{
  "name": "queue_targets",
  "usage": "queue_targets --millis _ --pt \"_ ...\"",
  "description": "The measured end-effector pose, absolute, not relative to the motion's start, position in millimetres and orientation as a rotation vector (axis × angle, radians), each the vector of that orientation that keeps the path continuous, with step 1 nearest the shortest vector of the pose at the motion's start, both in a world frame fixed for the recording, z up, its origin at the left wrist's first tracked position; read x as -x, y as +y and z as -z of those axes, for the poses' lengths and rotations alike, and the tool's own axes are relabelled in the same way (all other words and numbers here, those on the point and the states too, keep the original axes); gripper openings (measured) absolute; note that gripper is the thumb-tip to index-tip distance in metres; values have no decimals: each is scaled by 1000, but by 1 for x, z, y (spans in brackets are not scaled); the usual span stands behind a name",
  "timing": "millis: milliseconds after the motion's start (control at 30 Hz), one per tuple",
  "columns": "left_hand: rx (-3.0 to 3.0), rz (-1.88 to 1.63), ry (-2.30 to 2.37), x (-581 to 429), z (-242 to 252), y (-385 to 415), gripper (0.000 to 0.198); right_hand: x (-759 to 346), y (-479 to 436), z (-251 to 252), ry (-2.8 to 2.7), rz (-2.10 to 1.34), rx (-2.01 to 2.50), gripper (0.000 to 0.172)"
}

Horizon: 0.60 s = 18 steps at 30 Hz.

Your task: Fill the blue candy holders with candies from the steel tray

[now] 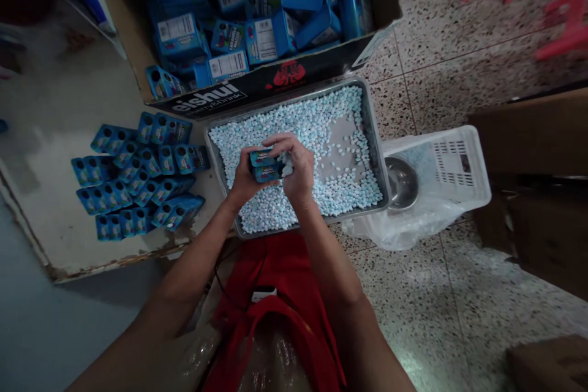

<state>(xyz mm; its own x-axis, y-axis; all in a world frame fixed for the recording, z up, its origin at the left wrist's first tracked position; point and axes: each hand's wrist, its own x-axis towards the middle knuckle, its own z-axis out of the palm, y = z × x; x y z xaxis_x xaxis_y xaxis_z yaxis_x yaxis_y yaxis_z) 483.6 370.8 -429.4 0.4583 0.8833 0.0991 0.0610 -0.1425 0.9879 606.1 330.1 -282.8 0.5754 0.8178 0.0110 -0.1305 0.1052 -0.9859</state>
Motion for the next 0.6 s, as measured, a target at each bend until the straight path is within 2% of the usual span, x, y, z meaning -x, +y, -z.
queue_targets --millis 133,300,467,600 --pt "-1531 -904 858 -480 433 373 94 -597 321 285 -848 -800 1322 54" --pt "-1475 -895 837 -452 446 386 100 -637 303 298 -905 -795 1450 39" --pt "-1326 -864 835 -423 467 403 112 -736 321 360 -885 -456 1828 43" --pt "-1272 -769 761 -435 476 404 126 -760 351 401 -978 -356 1903 34"
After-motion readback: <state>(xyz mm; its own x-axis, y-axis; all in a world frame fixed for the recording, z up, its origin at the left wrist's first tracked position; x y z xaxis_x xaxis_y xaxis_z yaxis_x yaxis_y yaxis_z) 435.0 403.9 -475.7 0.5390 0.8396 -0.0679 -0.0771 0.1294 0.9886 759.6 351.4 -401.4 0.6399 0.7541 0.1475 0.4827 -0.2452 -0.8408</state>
